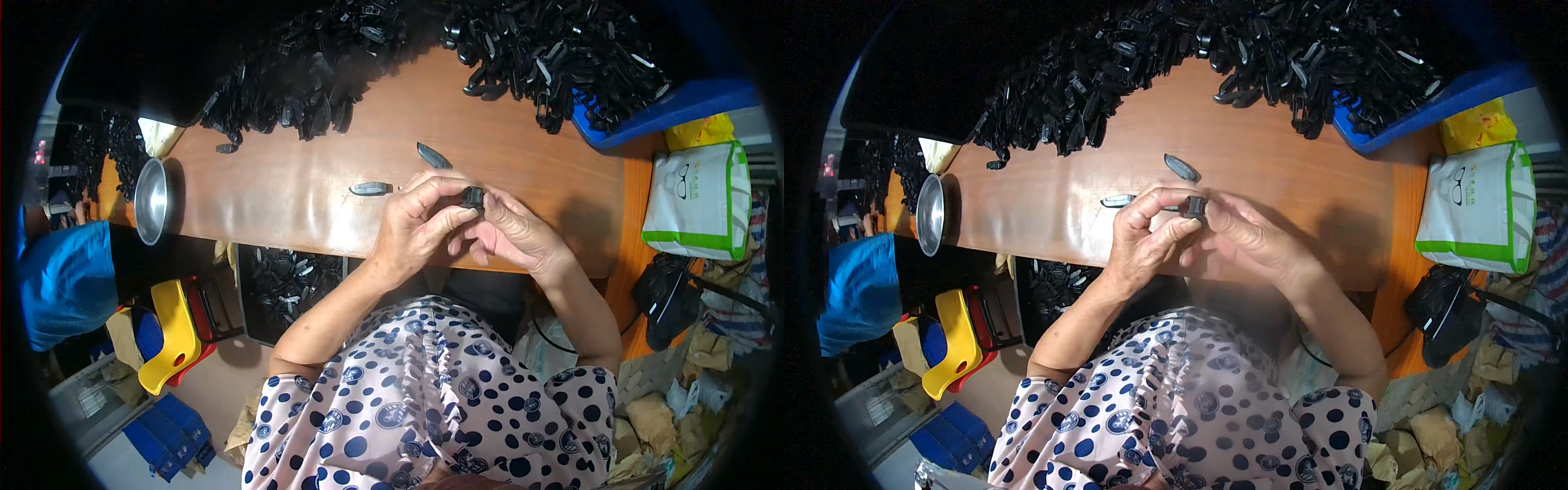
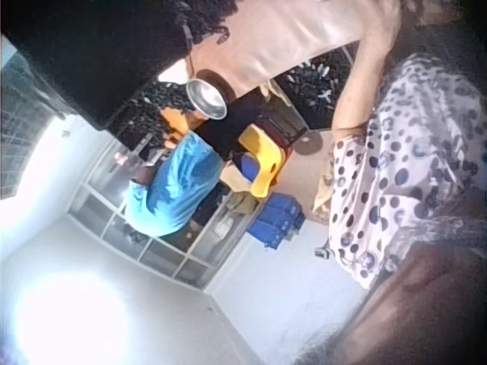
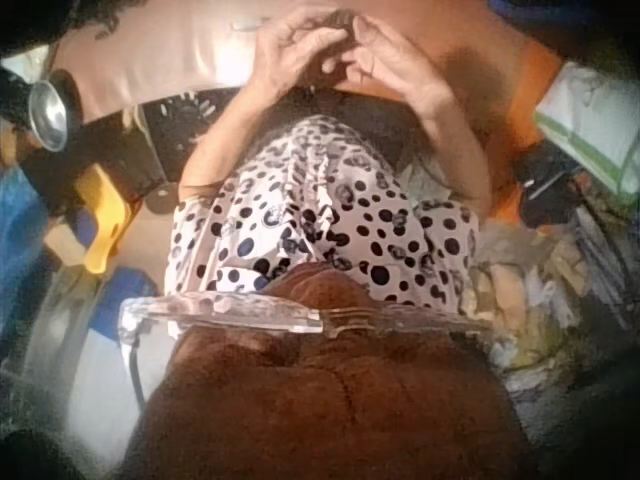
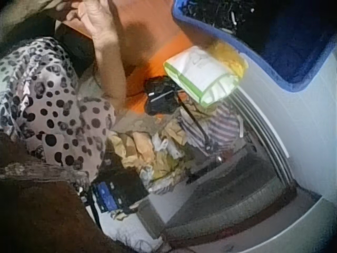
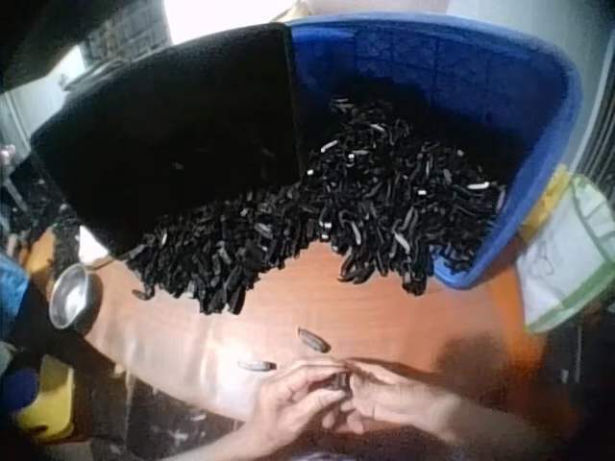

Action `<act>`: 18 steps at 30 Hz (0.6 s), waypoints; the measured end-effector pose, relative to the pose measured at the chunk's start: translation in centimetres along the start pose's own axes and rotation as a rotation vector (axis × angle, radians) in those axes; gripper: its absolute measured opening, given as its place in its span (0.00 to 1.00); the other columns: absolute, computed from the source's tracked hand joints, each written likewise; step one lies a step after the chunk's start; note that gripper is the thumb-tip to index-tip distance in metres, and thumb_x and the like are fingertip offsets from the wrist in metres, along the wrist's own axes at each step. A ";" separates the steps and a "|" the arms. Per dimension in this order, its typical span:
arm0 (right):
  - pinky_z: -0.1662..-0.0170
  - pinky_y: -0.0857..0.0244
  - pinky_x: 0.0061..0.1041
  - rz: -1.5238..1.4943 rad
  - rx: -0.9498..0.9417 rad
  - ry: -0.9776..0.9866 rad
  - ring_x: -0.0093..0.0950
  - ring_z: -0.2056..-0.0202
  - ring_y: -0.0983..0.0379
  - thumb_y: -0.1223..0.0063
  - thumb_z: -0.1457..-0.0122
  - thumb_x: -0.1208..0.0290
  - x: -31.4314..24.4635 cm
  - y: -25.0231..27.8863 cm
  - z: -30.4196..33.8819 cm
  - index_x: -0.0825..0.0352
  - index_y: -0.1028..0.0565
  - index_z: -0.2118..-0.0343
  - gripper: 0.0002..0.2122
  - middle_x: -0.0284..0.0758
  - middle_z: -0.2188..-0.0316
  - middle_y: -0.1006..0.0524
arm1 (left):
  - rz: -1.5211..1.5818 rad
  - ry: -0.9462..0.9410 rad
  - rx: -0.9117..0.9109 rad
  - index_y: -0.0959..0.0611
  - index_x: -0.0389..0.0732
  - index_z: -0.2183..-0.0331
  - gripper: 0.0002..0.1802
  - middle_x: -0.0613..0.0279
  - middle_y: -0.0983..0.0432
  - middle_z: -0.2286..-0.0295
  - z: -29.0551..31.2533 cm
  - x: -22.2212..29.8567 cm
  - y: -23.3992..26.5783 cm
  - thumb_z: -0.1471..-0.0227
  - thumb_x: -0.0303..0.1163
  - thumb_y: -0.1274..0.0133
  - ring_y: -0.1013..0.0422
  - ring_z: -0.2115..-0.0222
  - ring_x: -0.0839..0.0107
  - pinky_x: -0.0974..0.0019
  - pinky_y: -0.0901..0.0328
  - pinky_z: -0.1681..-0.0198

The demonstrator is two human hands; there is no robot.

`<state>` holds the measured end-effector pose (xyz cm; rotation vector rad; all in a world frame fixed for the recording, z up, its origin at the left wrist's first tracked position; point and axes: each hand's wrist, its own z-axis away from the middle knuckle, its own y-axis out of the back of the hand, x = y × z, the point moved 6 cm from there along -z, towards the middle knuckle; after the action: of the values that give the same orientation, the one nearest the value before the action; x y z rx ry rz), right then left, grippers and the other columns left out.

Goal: The person assembles small plastic components by picking up individual parts from the table and fitting them together by hand.

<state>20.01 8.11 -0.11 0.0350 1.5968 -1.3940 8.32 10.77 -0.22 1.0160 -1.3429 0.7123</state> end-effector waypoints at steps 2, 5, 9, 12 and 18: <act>0.66 0.32 0.19 0.012 -0.042 -0.019 0.27 0.61 0.27 0.57 0.39 0.49 0.9 0.8 -0.1 0.66 0.38 0.44 0.28 0.37 0.55 0.32 | 0.288 -0.150 0.062 0.20 0.36 0.64 0.12 0.53 0.33 0.53 -0.4 -1.2 -0.3 0.54 0.26 0.41 0.28 0.69 0.66 0.63 0.33 0.59; 0.68 0.33 0.18 -0.060 -0.022 -0.031 0.24 0.65 0.27 0.56 0.39 0.51 1.7 2.1 0.2 0.65 0.34 0.46 0.25 0.34 0.61 0.30 | 0.626 0.175 -0.013 0.20 0.37 0.62 0.12 0.58 0.40 0.48 -0.3 -2.1 -1.5 0.51 0.28 0.42 0.38 0.52 0.73 0.72 0.34 0.58; 0.68 0.35 0.15 0.133 0.117 0.022 0.18 0.70 0.28 0.56 0.38 0.54 1.9 3.7 0.0 0.63 0.34 0.46 0.22 0.29 0.70 0.28 | 0.633 0.194 -0.006 0.22 0.36 0.61 0.10 0.55 0.42 0.48 -0.8 -1.9 -2.4 0.47 0.27 0.46 0.36 0.53 0.69 0.67 0.36 0.52; 0.66 0.34 0.17 0.265 0.229 -0.099 0.19 0.71 0.28 0.56 0.38 0.55 1.5 4.2 0.1 0.66 0.33 0.48 0.21 0.29 0.69 0.27 | 0.447 0.071 0.027 0.22 0.37 0.62 0.11 0.54 0.42 0.49 -1.5 -3.4 -2.6 0.46 0.31 0.46 0.37 0.53 0.69 0.63 0.36 0.53; 0.62 0.34 0.28 1.662 0.632 0.216 0.33 0.64 0.29 0.48 0.44 0.71 -6.5 9.9 -2.1 0.68 0.31 0.58 0.12 0.39 0.62 0.29 | -0.848 -0.357 0.188 0.23 0.43 0.68 0.14 0.54 0.33 0.53 -4.4 -1.7 -0.6 0.58 0.36 0.41 0.39 0.48 0.56 0.42 0.53 0.44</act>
<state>27.82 16.64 -3.43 1.5263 0.6538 -0.4174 10.57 14.66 -1.73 1.7629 -0.9927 0.0072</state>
